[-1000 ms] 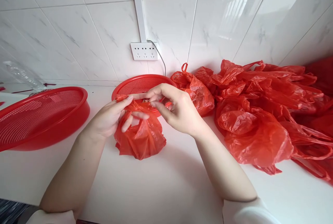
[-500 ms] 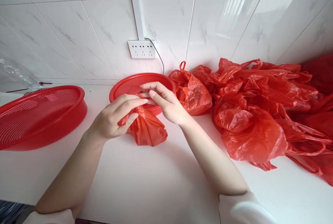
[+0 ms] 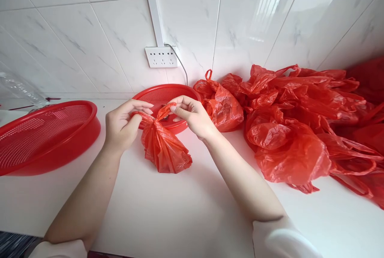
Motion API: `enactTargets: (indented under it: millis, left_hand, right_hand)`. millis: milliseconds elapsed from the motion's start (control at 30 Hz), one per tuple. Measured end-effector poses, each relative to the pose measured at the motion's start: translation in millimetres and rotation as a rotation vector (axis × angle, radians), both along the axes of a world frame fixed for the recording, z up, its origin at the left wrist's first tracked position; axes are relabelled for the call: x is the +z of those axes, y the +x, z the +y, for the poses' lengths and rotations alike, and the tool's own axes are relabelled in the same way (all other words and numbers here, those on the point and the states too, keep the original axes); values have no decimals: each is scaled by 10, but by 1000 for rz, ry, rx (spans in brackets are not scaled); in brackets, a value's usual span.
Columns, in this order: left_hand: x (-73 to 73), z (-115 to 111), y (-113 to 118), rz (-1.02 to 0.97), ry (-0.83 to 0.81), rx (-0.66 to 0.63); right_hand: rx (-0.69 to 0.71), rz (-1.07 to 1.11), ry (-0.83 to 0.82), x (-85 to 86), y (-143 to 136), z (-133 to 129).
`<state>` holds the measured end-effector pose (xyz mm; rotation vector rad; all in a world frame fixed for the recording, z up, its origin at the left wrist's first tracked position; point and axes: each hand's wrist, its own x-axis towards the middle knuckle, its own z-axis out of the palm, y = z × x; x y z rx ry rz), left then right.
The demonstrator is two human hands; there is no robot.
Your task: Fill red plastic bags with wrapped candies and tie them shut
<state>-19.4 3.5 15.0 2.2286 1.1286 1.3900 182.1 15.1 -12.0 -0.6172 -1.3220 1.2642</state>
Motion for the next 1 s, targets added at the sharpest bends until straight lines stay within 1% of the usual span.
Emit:
enactTargets:
  millis: [67, 133, 233, 300, 333, 400, 467, 567, 700, 800, 833, 900, 1000]
  left_hand:
    - [11, 0, -3, 49, 57, 118]
    - [23, 2, -10, 98, 122, 187]
    - [65, 3, -48, 113, 189, 199]
    - [112, 4, -96, 108, 214, 181]
    - [140, 5, -127, 113, 221, 175]
    - [199, 10, -202, 138, 210, 167]
    - [254, 18, -294, 150, 176, 154]
    - [320, 41, -457, 118, 97, 131]
    - [361, 94, -651, 72, -47, 154]
    - [355, 132, -705, 109, -177, 170]
    - [351, 139, -705, 146, -234, 167]
    - [351, 141, -698, 224, -351, 130]
    - [374, 120, -701, 300, -487, 10]
  right_hand:
    - [39, 98, -67, -5, -17, 12]
    - [99, 151, -140, 0, -11, 25]
    - [177, 132, -216, 46, 57, 31]
    - [181, 66, -228, 105, 133, 16]
    - [156, 21, -218, 140, 177, 4]
    - [53, -71, -180, 211, 271, -25]
    - [-62, -141, -147, 275, 379, -51]
    - [-196, -215, -144, 341, 589, -71]
    - [-465, -311, -151, 363, 902, -91]
    - [-620, -392, -72, 354, 1037, -130]
    - [-642, -418, -38, 353, 1056, -148]
    - [-644, -477, -4, 359, 1069, -185]
    - [-617, -557, 13, 389, 1069, -239]
